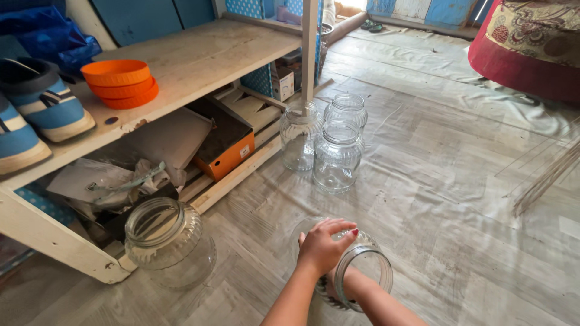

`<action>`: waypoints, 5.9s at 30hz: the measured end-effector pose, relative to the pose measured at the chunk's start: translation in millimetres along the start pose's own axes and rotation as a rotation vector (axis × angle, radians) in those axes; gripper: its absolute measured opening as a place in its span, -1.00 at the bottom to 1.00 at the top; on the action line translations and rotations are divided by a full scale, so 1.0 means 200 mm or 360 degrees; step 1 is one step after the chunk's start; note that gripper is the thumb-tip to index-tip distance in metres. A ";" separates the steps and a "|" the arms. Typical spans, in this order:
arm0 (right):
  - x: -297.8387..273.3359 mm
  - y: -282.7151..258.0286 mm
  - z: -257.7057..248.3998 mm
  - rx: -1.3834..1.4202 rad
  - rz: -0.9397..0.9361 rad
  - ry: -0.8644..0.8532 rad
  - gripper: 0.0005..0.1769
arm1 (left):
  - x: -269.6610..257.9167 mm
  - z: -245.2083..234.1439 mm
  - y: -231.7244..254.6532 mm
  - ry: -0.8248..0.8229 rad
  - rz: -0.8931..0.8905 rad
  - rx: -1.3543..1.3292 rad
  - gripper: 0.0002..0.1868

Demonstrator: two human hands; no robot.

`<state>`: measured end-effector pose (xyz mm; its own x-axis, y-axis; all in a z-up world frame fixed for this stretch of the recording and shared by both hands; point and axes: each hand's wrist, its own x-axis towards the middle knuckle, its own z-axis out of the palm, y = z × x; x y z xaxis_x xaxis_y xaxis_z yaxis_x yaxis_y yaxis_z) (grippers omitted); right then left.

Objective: The person sits on the floor and wipes the inside and outside of several clear glass jars using a green and yellow cloth. The person handles the jars one at a time, rotating them to clean different surfaces.

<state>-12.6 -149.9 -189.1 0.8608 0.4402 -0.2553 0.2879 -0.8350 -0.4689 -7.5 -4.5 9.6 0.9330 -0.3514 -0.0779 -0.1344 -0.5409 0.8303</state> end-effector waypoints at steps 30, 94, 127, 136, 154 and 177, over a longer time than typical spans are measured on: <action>-0.04 -0.43 -0.47 0.3229 0.0690 0.0846 -0.47 | 0.05 -0.02 -0.06 0.0152 0.0028 -0.0136 -0.60; -0.19 -0.21 -0.29 -0.0265 0.0434 -0.0007 -0.59 | 0.05 0.02 0.07 -0.0185 0.0084 0.0096 -0.62; -0.57 -0.63 -0.66 0.1209 0.0488 -0.0073 -0.09 | 0.14 0.09 0.08 -0.0233 0.0147 0.0282 -0.51; -0.59 -0.62 -0.69 0.2618 0.0597 0.0417 -0.34 | 0.02 0.10 -0.07 0.0592 0.0162 -0.0140 -0.63; -0.50 -0.35 -0.55 0.2060 0.0886 0.0066 -0.80 | -0.03 0.02 0.10 -0.0034 0.0037 0.0085 -0.61; -0.02 0.17 -0.06 0.0855 -0.0501 0.0264 -0.56 | -0.04 0.14 0.12 0.0022 0.0076 0.0078 -0.65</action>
<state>-1.1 -183.8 -193.6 0.8352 0.5444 0.0775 0.3241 -0.3735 -0.8692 -28.3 -36.1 15.4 0.9297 -0.3671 -0.0308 -0.1946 -0.5605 0.8050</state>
